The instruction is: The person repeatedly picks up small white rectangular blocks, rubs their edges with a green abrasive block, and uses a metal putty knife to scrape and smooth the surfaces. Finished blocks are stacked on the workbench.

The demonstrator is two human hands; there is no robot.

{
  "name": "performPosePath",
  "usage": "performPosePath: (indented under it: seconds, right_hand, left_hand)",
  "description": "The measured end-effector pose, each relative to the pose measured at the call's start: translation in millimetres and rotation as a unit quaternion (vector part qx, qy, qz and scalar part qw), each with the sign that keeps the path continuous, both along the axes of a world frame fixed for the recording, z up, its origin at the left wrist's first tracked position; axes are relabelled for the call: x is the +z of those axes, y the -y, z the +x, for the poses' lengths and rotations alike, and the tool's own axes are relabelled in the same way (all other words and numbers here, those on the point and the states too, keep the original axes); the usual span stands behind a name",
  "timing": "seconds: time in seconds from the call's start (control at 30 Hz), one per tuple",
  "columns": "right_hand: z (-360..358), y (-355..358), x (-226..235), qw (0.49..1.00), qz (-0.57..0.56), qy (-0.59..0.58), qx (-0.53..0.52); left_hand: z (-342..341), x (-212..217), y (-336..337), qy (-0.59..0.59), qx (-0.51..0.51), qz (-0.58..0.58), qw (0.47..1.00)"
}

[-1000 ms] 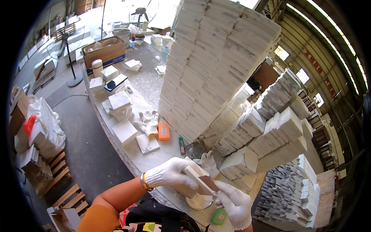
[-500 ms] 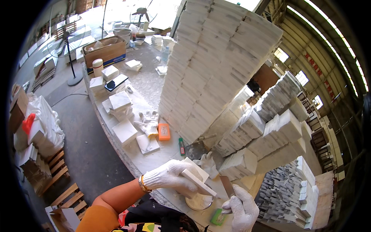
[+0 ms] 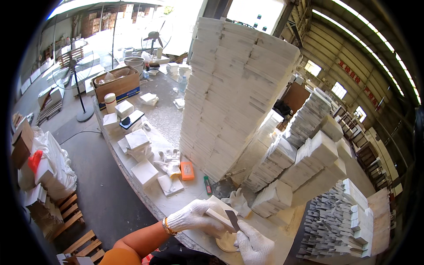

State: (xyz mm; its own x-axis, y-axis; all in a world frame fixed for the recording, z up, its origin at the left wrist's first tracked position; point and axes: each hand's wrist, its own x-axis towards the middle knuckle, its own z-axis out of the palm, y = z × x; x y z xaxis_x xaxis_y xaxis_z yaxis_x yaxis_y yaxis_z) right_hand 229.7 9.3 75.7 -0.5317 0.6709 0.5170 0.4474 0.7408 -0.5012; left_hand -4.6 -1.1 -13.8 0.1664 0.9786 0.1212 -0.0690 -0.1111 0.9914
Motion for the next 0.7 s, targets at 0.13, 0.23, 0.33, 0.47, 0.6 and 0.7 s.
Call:
performPosePath:
  seconds: [0.13, 0.23, 0.33, 0.47, 0.6, 0.7]
  right_hand:
    - [-3.6, 3.8, 6.3, 1.000, -0.021, -0.003, 0.010]
    - [-1.9, 4.0, 4.6, 1.000, -0.013, -0.012, 0.019]
    - [3.6, 8.8, 2.3, 0.991, -0.107, -0.020, 0.080]
    - [27.4, 12.2, -5.5, 0.969, -0.229, -0.084, 0.026]
    - [75.6, 15.1, -38.0, 0.895, -0.380, -0.173, -0.157]
    - [99.6, 12.4, -89.6, 0.854, -0.409, -0.211, -0.241]
  left_hand:
    - [0.9, -1.7, -0.2, -0.011, 0.006, -0.005, 1.000]
    - [3.8, -0.5, -1.0, -0.012, 0.006, 0.008, 1.000]
    - [3.3, -7.7, -2.7, -0.045, 0.023, 0.056, 0.997]
    - [3.4, -4.0, 5.7, -0.020, 0.041, 0.051, 0.998]
    - [2.8, 8.2, 12.3, -0.001, 0.051, 0.035, 0.998]
    - [7.1, 20.0, 20.1, 0.022, 0.072, 0.011, 0.997]
